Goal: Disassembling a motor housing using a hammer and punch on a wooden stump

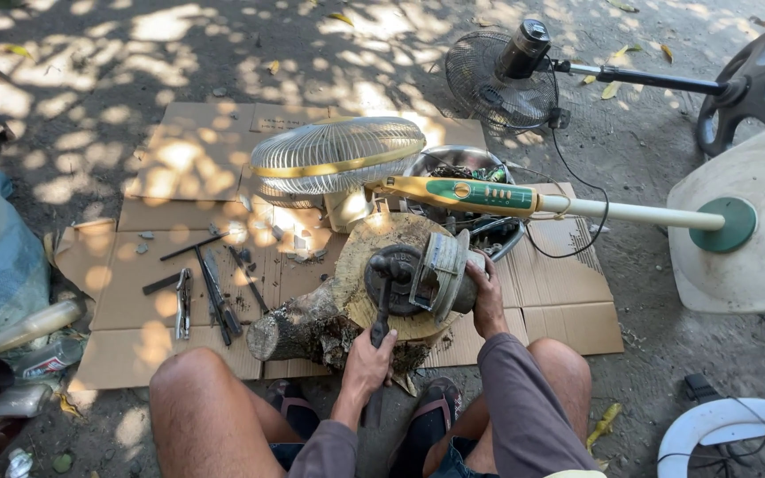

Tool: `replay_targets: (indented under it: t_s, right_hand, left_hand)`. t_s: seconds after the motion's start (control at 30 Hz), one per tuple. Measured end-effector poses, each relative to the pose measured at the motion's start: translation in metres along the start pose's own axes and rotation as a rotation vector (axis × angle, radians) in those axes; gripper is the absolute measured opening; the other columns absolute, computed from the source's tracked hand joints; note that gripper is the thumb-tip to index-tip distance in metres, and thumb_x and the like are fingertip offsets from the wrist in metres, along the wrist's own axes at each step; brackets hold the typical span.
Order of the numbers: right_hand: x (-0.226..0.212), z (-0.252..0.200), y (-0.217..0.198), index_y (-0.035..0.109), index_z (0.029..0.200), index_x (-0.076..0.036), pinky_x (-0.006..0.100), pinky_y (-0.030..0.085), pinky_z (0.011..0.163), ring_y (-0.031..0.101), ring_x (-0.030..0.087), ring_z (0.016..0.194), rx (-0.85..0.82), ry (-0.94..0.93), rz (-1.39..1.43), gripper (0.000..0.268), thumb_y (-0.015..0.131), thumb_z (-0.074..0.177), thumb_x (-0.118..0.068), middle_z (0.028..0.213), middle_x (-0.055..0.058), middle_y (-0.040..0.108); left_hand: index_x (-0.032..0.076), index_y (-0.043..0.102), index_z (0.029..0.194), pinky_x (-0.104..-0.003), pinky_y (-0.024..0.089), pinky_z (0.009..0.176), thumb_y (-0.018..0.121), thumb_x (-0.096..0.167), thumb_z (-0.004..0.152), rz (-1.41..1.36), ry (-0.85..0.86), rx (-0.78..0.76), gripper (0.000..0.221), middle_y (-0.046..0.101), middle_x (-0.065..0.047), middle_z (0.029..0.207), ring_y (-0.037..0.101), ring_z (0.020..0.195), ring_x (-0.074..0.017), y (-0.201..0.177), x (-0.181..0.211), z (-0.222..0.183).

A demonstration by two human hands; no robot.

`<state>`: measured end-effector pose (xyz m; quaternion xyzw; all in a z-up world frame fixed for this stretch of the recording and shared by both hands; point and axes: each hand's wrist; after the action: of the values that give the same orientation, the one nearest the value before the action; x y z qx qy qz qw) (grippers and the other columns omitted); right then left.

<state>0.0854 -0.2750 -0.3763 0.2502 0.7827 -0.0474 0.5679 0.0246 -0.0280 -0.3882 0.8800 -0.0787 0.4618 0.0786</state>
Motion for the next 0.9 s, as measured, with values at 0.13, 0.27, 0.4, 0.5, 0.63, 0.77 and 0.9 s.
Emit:
replay_targets:
  t_s: [0.13, 0.27, 0.4, 0.5, 0.63, 0.77, 0.9]
  right_hand:
    - [0.013, 0.011, 0.0, 0.044, 0.149, -0.023, 0.06, 0.048, 0.098, 0.052, 0.047, 0.129, 0.011, -0.026, 0.005, 0.073, 0.064, 0.081, -0.039, 0.151, 0.026, 0.046]
    - [0.019, 0.011, 0.001, 0.045, 0.148, -0.024, 0.058, 0.056, 0.093, 0.059, 0.046, 0.119, 0.027, -0.053, 0.004, 0.07, 0.066, 0.082, -0.038, 0.15, 0.028, 0.046]
    - [0.01, 0.004, 0.006, 0.048, 0.148, -0.026, 0.057, 0.055, 0.099, 0.065, 0.039, 0.118, 0.054, -0.037, -0.053, 0.066, 0.065, 0.085, -0.036, 0.138, 0.024, 0.062]
    - [-0.002, 0.003, 0.009, 0.046, 0.149, -0.021, 0.052, 0.058, 0.097, 0.064, 0.039, 0.118, 0.071, -0.007, -0.055, 0.071, 0.067, 0.083, -0.035, 0.143, 0.025, 0.056]
    - [-0.001, 0.011, 0.011, 0.048, 0.149, -0.018, 0.047, 0.061, 0.087, 0.069, 0.034, 0.104, 0.045, 0.008, -0.027, 0.071, 0.069, 0.082, -0.034, 0.127, 0.024, 0.065]
    - [0.008, 0.016, 0.011, 0.039, 0.154, -0.011, 0.039, 0.062, 0.084, 0.071, 0.029, 0.098, 0.046, 0.015, 0.011, 0.079, 0.068, 0.084, -0.032, 0.13, 0.024, 0.065]
    - [0.007, 0.017, 0.01, 0.044, 0.15, -0.016, 0.044, 0.061, 0.086, 0.071, 0.03, 0.1, 0.041, 0.013, -0.039, 0.075, 0.069, 0.083, -0.036, 0.126, 0.023, 0.068]
  left_hand:
    - [0.008, 0.059, 0.095, -0.029, 0.053, 0.037, 0.064, 0.03, 0.101, 0.312, 0.286, 0.092, 0.023, 0.06, -0.001, 0.067, 0.057, 0.045, -0.0137, 0.002, 0.014, -0.017]
    - [0.005, 0.064, 0.105, -0.027, 0.049, 0.033, 0.064, 0.017, 0.097, 0.377, 0.607, 0.133, 0.015, 0.064, -0.001, 0.067, 0.06, 0.045, -0.0132, 0.014, 0.062, -0.048]
    - [0.005, 0.064, 0.105, -0.026, 0.046, 0.031, 0.064, 0.019, 0.097, 0.458, 0.649, 0.146, 0.017, 0.067, -0.003, 0.066, 0.059, 0.043, -0.013, 0.022, 0.077, -0.06]
    - [0.008, 0.063, 0.099, -0.031, 0.048, 0.04, 0.062, 0.027, 0.098, 0.64, 0.405, 0.161, 0.019, 0.072, -0.003, 0.068, 0.063, 0.046, -0.016, 0.019, 0.075, -0.056]
    - [0.005, 0.065, 0.101, -0.028, 0.046, 0.036, 0.062, 0.025, 0.1, 0.548, 0.311, 0.078, 0.02, 0.061, -0.001, 0.068, 0.055, 0.046, -0.0139, 0.005, 0.065, -0.058]
    - [0.004, 0.066, 0.105, -0.03, 0.05, 0.029, 0.062, 0.014, 0.095, 0.246, 0.609, 0.065, 0.015, 0.06, 0.0, 0.06, 0.056, 0.039, -0.0158, -0.004, 0.113, -0.108]
    - [0.014, 0.057, 0.106, -0.033, 0.06, 0.058, 0.057, 0.018, 0.092, 0.072, 0.81, -0.078, 0.014, 0.071, -0.002, 0.073, 0.064, 0.058, -0.0136, -0.063, 0.233, -0.142]
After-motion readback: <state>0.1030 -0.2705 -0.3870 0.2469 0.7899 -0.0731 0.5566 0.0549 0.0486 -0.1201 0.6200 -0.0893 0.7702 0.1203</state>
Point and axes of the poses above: each hand's wrist, its own z-axis towards the middle knuckle, its own y-axis out of the palm, x = y × z
